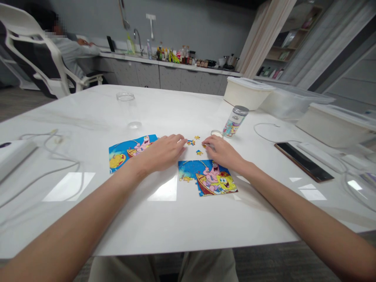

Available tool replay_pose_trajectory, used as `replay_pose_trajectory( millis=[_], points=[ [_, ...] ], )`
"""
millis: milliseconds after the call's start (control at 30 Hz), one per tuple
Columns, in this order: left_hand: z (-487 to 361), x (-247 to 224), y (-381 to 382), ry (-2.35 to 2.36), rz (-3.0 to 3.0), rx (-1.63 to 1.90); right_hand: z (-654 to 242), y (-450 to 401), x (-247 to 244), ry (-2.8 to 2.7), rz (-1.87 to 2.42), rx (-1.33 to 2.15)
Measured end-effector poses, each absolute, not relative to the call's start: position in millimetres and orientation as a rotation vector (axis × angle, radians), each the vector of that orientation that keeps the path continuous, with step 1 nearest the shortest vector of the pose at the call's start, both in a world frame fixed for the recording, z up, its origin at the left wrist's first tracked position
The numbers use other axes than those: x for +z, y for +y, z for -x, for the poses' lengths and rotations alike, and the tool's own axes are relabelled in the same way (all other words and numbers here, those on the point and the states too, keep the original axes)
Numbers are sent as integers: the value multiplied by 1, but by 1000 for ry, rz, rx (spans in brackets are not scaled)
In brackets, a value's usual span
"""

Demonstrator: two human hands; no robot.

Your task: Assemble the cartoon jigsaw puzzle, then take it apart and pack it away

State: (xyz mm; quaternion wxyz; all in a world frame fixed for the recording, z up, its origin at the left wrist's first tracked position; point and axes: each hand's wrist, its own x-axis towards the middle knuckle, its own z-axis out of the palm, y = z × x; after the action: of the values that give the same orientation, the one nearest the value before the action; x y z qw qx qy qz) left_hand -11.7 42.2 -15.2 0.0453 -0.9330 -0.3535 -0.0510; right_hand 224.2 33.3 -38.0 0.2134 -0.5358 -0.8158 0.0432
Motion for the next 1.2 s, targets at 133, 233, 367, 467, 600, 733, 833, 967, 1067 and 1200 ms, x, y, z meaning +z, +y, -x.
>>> replay_pose_trajectory(
  millis=[133,233,367,467,600,733,833,967,1067,1200],
  points=[
    [8,-33,51,-901,2962,-112,-223,33,-41,-2314,1395,154],
    [7,-35,54,-901,2987,-165,-222,31,-41,-2400,1282,211],
    [8,-27,49,-964,2972,-236,-221,30,-40,-2427,1200,242],
    [9,-23,45,-969,2958,-208,-221,30,-41,-2392,1201,212],
    [8,-26,44,-1019,2915,-225,-221,31,-42,-2433,1212,219],
    [6,-32,47,-951,2938,-319,-220,30,-43,-2407,1238,282],
    [4,-34,47,-868,2982,-283,-219,30,-43,-2341,1267,301],
    [2,-35,48,-814,3012,-266,-217,30,-42,-2286,1279,436],
    [1,-33,48,-812,3019,-269,-216,32,-41,-2169,1276,611],
    [1,-31,47,-801,3028,-282,-216,37,-41,-1963,1250,798]
  ],
)
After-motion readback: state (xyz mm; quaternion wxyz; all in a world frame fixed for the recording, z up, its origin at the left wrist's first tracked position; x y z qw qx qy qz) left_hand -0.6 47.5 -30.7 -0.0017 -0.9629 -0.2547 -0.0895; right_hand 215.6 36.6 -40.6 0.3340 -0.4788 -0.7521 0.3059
